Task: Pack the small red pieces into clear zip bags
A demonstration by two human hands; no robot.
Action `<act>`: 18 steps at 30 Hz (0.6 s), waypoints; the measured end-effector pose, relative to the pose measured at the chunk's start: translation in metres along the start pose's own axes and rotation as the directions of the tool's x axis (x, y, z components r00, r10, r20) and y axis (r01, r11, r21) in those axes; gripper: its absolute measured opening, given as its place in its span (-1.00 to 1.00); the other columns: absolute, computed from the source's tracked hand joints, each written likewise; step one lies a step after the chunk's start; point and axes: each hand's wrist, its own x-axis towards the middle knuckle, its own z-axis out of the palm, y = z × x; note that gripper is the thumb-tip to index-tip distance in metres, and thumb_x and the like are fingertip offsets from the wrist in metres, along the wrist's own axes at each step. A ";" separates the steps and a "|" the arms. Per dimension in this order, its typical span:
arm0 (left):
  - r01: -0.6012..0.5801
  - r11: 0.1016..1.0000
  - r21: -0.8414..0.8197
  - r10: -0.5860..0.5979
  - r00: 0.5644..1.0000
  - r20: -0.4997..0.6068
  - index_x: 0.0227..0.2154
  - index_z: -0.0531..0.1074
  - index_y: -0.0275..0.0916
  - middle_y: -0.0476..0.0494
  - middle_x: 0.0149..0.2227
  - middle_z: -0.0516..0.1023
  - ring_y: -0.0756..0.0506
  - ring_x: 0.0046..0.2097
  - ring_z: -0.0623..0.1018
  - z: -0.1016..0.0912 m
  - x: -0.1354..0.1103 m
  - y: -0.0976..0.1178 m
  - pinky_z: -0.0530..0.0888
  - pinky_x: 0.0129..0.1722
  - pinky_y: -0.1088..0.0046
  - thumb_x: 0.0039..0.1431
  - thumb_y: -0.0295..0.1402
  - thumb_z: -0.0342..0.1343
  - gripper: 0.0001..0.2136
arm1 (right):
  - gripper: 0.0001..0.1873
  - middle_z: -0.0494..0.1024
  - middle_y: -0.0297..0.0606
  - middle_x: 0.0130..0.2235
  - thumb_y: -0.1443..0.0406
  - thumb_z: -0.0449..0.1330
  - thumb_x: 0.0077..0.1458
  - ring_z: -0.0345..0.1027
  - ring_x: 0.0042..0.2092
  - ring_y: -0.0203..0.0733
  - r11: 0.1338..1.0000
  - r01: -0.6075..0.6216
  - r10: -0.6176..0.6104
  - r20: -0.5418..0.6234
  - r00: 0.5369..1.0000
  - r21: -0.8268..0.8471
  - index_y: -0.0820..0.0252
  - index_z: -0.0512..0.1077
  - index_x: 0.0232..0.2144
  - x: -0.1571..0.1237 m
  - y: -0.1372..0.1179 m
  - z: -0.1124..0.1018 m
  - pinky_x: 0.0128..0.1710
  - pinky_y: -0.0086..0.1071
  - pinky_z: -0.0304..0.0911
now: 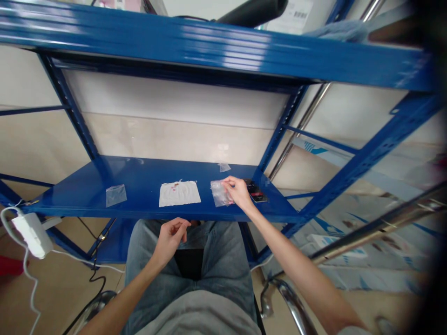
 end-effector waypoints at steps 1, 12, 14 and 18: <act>-0.001 1.000 0.003 0.001 1.000 0.016 -0.35 0.45 -0.28 0.02 -0.64 0.39 0.01 -0.57 0.35 0.000 0.000 0.000 0.26 -0.51 0.52 0.25 -0.17 0.03 -0.74 | -0.72 0.43 -0.37 -0.61 0.10 0.23 0.01 0.18 -0.64 -0.33 0.995 0.032 -0.032 0.003 0.999 -0.099 0.22 0.45 -0.46 0.015 0.005 -0.006 -0.61 -0.46 0.06; -0.433 0.654 0.620 0.091 0.859 0.504 -0.47 0.37 -0.21 -0.06 -0.44 0.50 -0.07 -0.37 0.49 0.012 -0.010 0.000 0.34 -0.34 0.49 0.02 -0.51 0.05 -0.93 | -0.60 0.42 0.07 0.00 0.33 0.13 0.16 0.23 0.03 0.08 0.394 0.197 -0.135 0.156 0.979 -0.898 0.29 0.34 0.06 0.062 -0.020 0.044 -0.03 -0.14 0.12; -0.524 0.565 0.637 0.058 0.796 0.603 -0.44 0.38 -0.21 -0.08 -0.41 0.53 -0.08 -0.36 0.52 0.014 -0.010 -0.004 0.37 -0.34 0.48 0.04 -0.49 0.06 -0.94 | -0.64 0.40 0.05 0.00 0.36 0.04 0.21 0.19 0.05 0.07 0.415 0.373 -0.197 0.319 0.927 -0.829 0.26 0.33 0.06 0.045 -0.040 0.093 0.01 -0.10 0.10; -0.625 0.449 0.638 -0.002 0.714 0.700 -0.36 0.45 -0.25 -0.19 -0.35 0.59 -0.16 -0.30 0.58 0.013 -0.010 -0.019 0.46 -0.27 0.36 0.15 -0.44 0.03 -0.90 | -0.68 0.42 -0.05 -0.03 0.32 0.06 0.22 0.24 0.00 0.01 0.496 0.693 -0.291 0.651 0.701 -0.523 0.18 0.35 0.02 0.013 -0.072 0.211 -0.02 -0.15 0.16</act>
